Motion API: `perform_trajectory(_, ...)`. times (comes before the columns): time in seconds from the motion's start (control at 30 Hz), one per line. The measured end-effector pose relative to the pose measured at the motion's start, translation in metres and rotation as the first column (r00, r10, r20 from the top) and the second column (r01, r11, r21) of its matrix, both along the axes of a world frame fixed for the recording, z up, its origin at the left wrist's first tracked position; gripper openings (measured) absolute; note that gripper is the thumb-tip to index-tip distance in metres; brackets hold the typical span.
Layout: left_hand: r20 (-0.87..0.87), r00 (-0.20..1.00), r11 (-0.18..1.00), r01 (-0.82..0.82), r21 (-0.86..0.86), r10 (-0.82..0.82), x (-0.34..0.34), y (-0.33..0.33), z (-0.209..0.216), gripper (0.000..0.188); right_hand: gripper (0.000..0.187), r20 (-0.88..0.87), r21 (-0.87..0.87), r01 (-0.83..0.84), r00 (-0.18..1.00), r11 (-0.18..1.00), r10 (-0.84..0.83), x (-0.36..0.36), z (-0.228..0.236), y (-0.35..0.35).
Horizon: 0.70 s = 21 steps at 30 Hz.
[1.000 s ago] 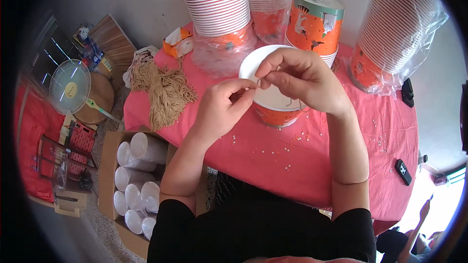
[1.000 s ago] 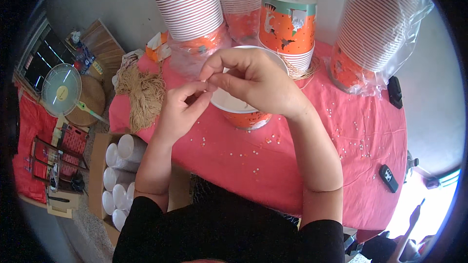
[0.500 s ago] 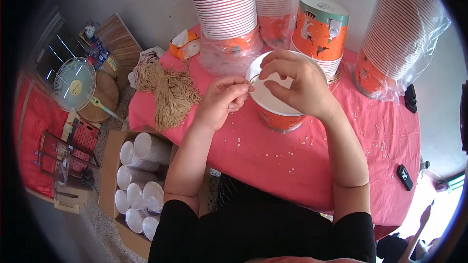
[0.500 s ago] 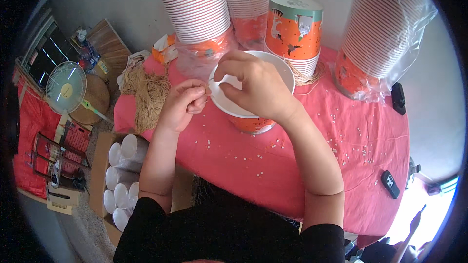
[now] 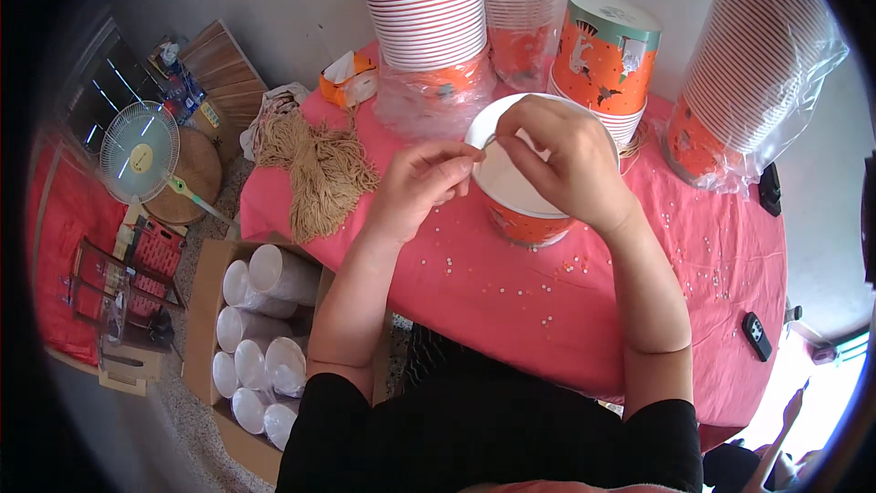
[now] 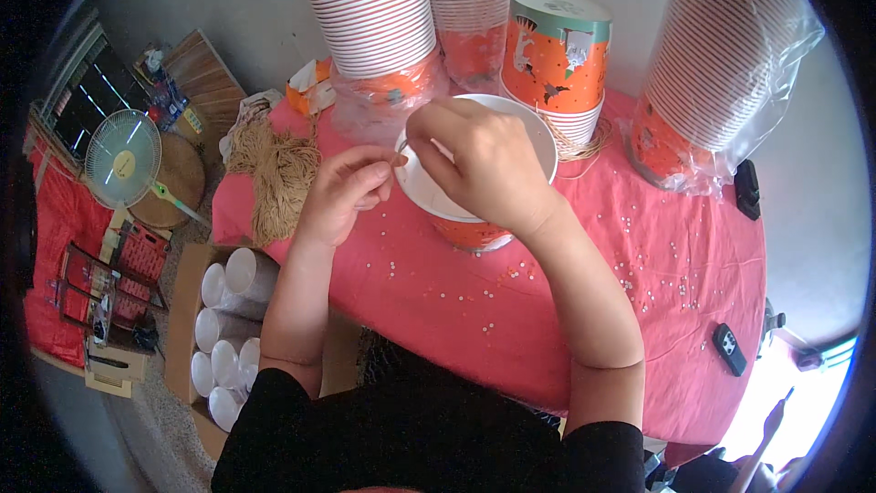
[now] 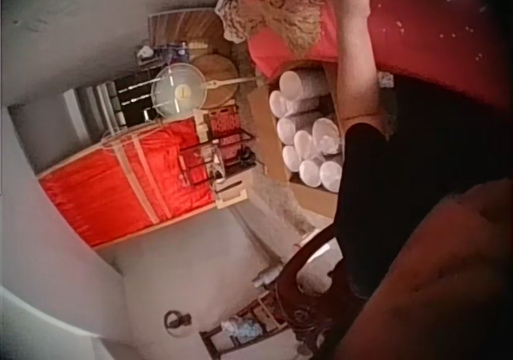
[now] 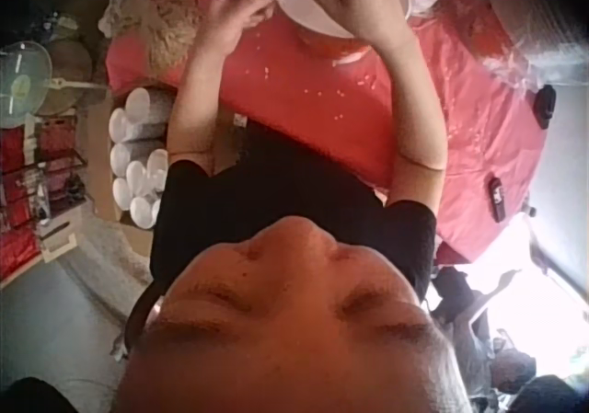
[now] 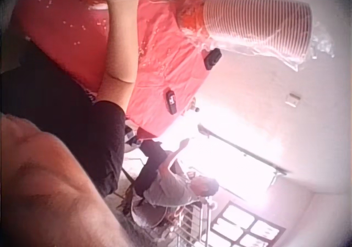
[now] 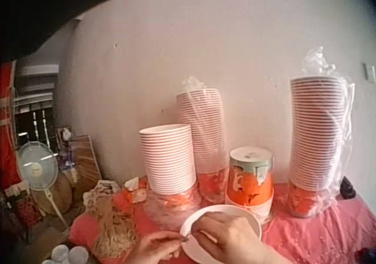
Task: Attaching string handles to Halloween-themed paper buckets by threading and knotting them through pre-drilled holes.
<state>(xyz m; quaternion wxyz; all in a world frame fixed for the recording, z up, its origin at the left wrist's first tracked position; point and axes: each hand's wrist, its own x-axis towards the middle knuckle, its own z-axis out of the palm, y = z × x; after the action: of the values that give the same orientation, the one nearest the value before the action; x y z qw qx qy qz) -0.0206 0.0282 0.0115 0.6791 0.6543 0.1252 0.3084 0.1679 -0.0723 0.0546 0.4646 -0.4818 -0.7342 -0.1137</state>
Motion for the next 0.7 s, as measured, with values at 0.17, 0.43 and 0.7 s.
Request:
perform_trajectory(0.17,0.066,0.985,0.967,-0.170,0.188,0.160,0.004,-0.002,-0.011,0.015,0.006,-0.059,0.007,0.021,0.998,1.000,-0.021,0.001,0.006,-0.007)
perform_trajectory(0.43,0.098,0.992,0.997,-0.074,-0.026,0.077,0.003,-0.010,-0.010,0.010,0.007,-0.042,-0.129,-0.174,0.985,0.976,0.170,-0.001,-0.002,-0.004)
perform_trajectory(0.7,0.108,0.992,0.997,-0.058,-0.051,0.063,-0.001,-0.013,-0.014,0.011,0.011,0.060,-0.133,-0.087,0.994,0.987,0.096,-0.007,-0.005,-0.003)
